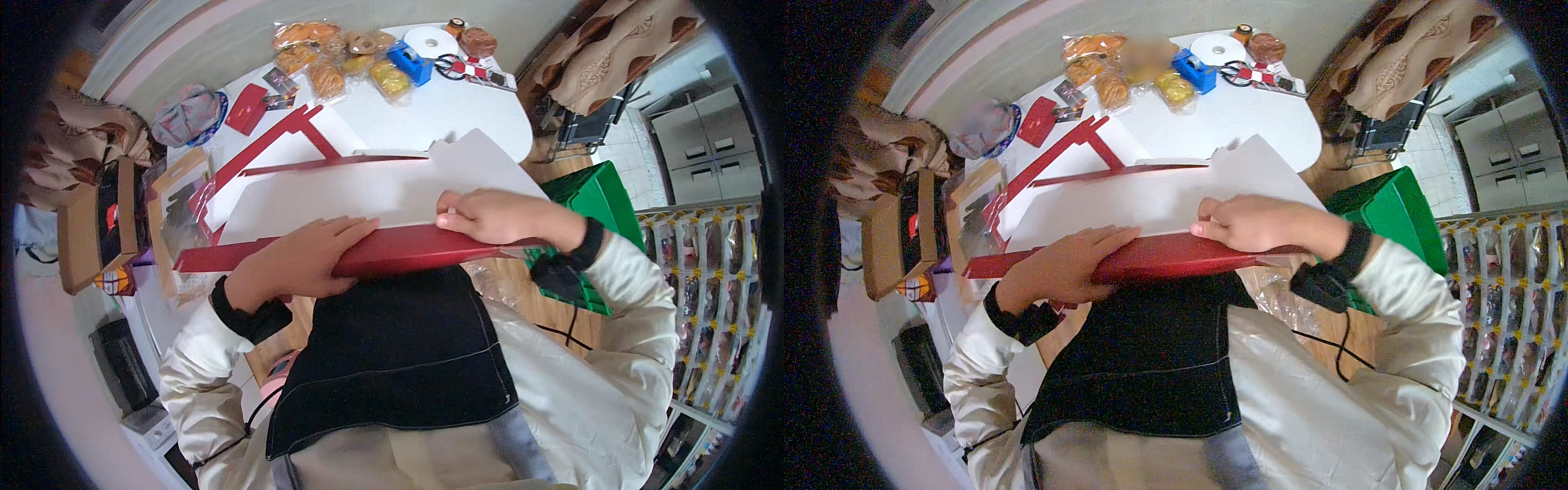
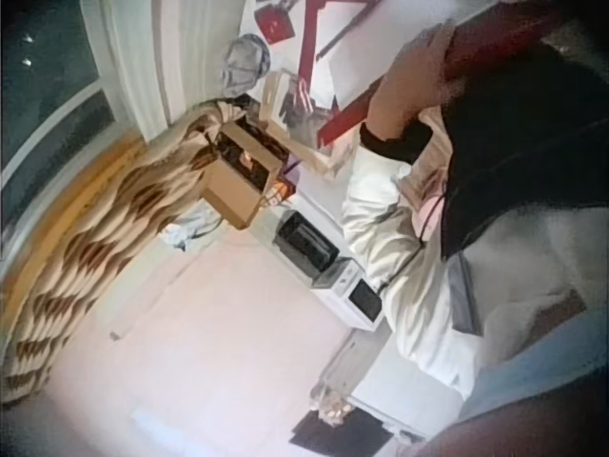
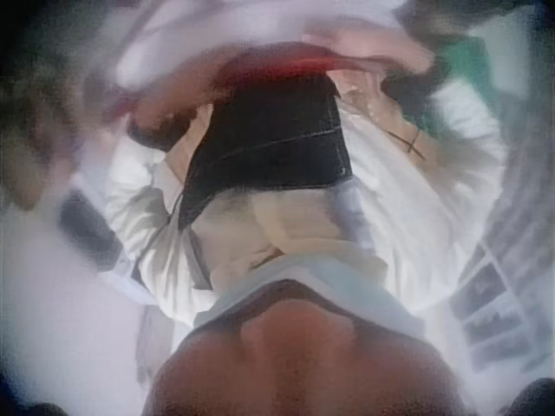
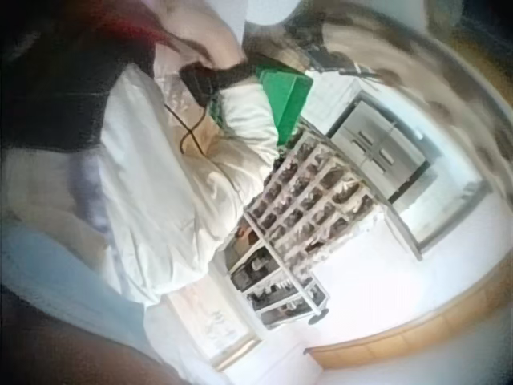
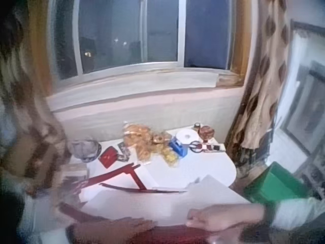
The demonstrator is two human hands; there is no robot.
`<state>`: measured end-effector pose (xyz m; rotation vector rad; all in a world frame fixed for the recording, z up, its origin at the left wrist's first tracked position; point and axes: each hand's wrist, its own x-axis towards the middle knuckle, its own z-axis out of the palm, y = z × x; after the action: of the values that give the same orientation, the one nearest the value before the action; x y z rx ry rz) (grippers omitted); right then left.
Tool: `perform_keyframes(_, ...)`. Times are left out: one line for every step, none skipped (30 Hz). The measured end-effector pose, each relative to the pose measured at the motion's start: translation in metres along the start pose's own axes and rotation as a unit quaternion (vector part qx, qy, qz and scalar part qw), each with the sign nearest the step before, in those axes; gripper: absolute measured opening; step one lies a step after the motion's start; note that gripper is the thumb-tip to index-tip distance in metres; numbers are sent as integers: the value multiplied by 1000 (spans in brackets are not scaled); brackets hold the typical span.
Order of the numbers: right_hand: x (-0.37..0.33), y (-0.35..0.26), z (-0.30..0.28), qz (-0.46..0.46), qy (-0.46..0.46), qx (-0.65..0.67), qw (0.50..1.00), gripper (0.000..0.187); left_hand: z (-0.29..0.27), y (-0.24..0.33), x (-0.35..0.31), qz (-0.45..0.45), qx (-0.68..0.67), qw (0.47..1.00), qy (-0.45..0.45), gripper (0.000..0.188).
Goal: The person unpacks a flat-packed red and white cardboard box from a plastic bag. They then fold the box along its pre-scored lines and tuck the flaps to assemble it into a three-dimensional container.
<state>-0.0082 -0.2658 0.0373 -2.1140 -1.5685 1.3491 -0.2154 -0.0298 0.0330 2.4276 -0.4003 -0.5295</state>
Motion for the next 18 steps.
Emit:
perform_keyframes(-7,-12,-10,-13,9,-43,999,57,-1,1,0,-7,6,1000,0,82)
perform_keyframes(-12,-25,-16,-34,19,-81,996,57,-4,3,2,-47,-33,998,-40,81)
perform_keyframes(-18,-37,-19,-56,29,-121,991,58,-9,6,4,-88,-72,991,-77,80)
perform_keyframes(-21,-44,-17,-75,40,-159,984,60,-13,8,6,-125,-112,979,-114,79)
perform_keyframes(-17,-46,-11,-104,46,-175,978,62,-17,11,9,-138,-138,974,-113,79)
perform_keyframes(-10,-48,-2,-131,53,-191,971,64,-22,15,11,-149,-164,969,-113,79)
perform_keyframes(-3,-49,6,-158,58,-208,964,66,-17,9,10,-125,-150,977,-85,79)
perform_keyframes(5,-48,17,-193,93,-187,959,65,-12,3,9,-101,-136,984,-60,80)
perform_keyframes(11,-48,20,-177,75,-182,964,64,11,-20,11,-41,-81,996,-7,80)
perform_keyframes(17,-48,22,-162,55,-176,969,64,25,-34,11,17,-26,998,46,81)
perform_keyframes(23,-47,23,-147,38,-170,974,63,27,-34,9,3,-2,997,74,84)
perform_keyframes(28,-46,24,-141,30,-171,975,61,31,-31,8,-12,21,995,101,86)
perform_keyframes(31,-43,23,-135,22,-172,976,59,33,-27,8,-27,44,991,127,89)
perform_keyframes(35,-40,22,-128,15,-173,976,57,32,-23,7,-73,26,993,88,89)
perform_keyframes(37,-36,20,-128,2,-143,981,56,24,-16,9,-114,7,992,47,89)
perform_keyframes(40,-32,18,-128,-12,-112,985,55,20,-13,9,-153,-11,988,6,89)
perform_keyframes(44,-27,16,-126,-25,-81,988,54,24,-16,3,-137,41,989,23,88)
perform_keyframes(47,-22,14,-132,-30,-51,989,52,31,-18,-7,-120,92,988,39,88)
